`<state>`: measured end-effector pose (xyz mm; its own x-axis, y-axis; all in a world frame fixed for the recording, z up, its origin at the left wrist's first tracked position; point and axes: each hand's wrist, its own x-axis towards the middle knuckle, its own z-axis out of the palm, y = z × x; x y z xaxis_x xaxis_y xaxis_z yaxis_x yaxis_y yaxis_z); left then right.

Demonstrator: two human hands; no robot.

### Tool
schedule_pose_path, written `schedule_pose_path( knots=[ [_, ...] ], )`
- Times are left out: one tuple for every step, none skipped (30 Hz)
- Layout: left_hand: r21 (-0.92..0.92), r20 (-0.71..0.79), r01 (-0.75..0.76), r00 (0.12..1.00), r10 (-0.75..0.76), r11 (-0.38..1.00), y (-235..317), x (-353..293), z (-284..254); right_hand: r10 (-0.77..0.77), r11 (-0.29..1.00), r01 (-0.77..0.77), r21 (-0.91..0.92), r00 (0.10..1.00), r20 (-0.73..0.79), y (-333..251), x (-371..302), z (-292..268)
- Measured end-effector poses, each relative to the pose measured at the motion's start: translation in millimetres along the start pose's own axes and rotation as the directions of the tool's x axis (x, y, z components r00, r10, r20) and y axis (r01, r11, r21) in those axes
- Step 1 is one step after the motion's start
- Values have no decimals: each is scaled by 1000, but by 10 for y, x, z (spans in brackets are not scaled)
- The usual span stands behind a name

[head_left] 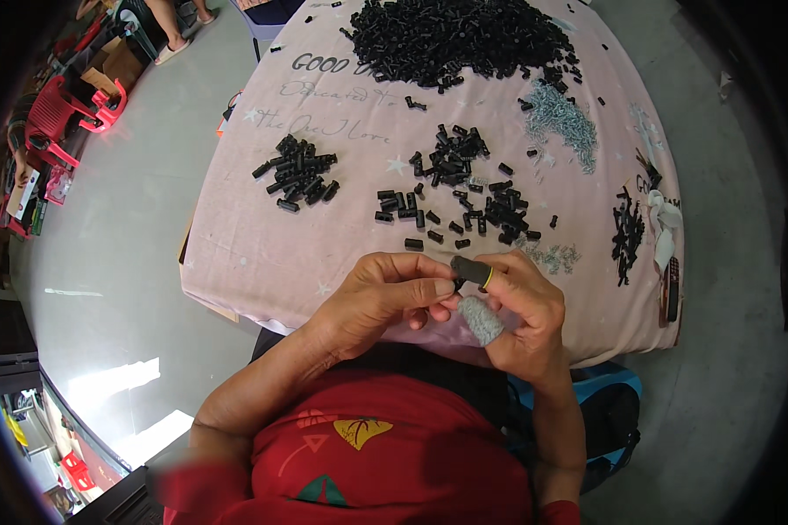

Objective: Assembling small black plastic components on a table.

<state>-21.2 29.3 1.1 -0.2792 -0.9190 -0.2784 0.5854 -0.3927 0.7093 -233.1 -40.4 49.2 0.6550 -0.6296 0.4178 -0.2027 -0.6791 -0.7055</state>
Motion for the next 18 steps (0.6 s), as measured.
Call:
schedule_pose_path(
  knots=[
    [-18, -1, -4, 1000, 4, 1000, -3, 3, 5, 15, 1000, -15, -12, 1000, -1, -26, 2, 5],
    [-36, -3, -8, 1000, 7, 999, -6, 6, 10, 14, 1000, -14, -12, 1000, -1, -18, 3, 24],
    [-36, -2, -7, 1000, 7, 999, -11, 9, 22, -22, 999, 21, -41, 1000, -23, 1, -4, 50],
    [-32, -16, -10, 1000, 9, 999, -15, 10, 38, -59, 996, 56, -71, 997, -43, 15, -9, 73],
    [-29, -30, -13, 999, 12, 1000, -15, 10, 50, -58, 996, 55, -71, 997, -44, 23, -9, 89],
    [-28, -30, -12, 999, 11, 1000, -7, 5, 58, -94, 990, 86, -114, 994, -64, 30, -7, 107],
    [-49, -34, 1, 999, -2, 999, 4, 0, 67, -129, 981, 115, -157, 988, -83, 35, -3, 121],
    [-69, -39, 13, 999, -16, 998, 9, -3, 71, -129, 981, 115, -156, 988, -84, 42, 7, 130],
    [-69, -38, 14, 999, -16, 998, 7, -3, 70, -152, 972, 135, -194, 985, -79, 48, 21, 133],
    [-41, -29, 10, 1000, -11, 999, 1, -3, 64, -175, 960, 155, -232, 982, -73, 51, 30, 137],
    [-12, -20, 5, 1000, -6, 1000, -6, -2, 57, -175, 960, 154, -232, 982, -73, 51, 33, 146],
    [-12, -21, 5, 1000, -5, 1000, -16, -1, 44, -186, 955, 161, -249, 979, -79, 51, 36, 158],
    [-23, -17, 4, 1000, -4, 1000, -28, 1, 29, -197, 949, 168, -266, 977, -84, 55, 37, 166],
    [-34, -14, 3, 1000, -3, 999, -34, 1, 21, -197, 949, 169, -266, 977, -84, 65, 38, 170],
    [-35, -13, 4, 1000, -4, 999, -20, -6, 34, -211, 944, 177, -279, 973, -98, 78, 37, 173],
    [-64, -17, 19, 1000, -20, 998, 6, -21, 60, -225, 938, 185, -293, 968, -111, 88, 35, 173],
    [-94, -20, 34, 999, -36, 995, 19, -28, 74, -224, 938, 183, -293, 968, -111, 96, 34, 169],
    [-94, -21, 34, 999, -36, 995, 13, -29, 71, -229, 938, 188, -290, 967, -114, 102, 34, 169]
  ],
)
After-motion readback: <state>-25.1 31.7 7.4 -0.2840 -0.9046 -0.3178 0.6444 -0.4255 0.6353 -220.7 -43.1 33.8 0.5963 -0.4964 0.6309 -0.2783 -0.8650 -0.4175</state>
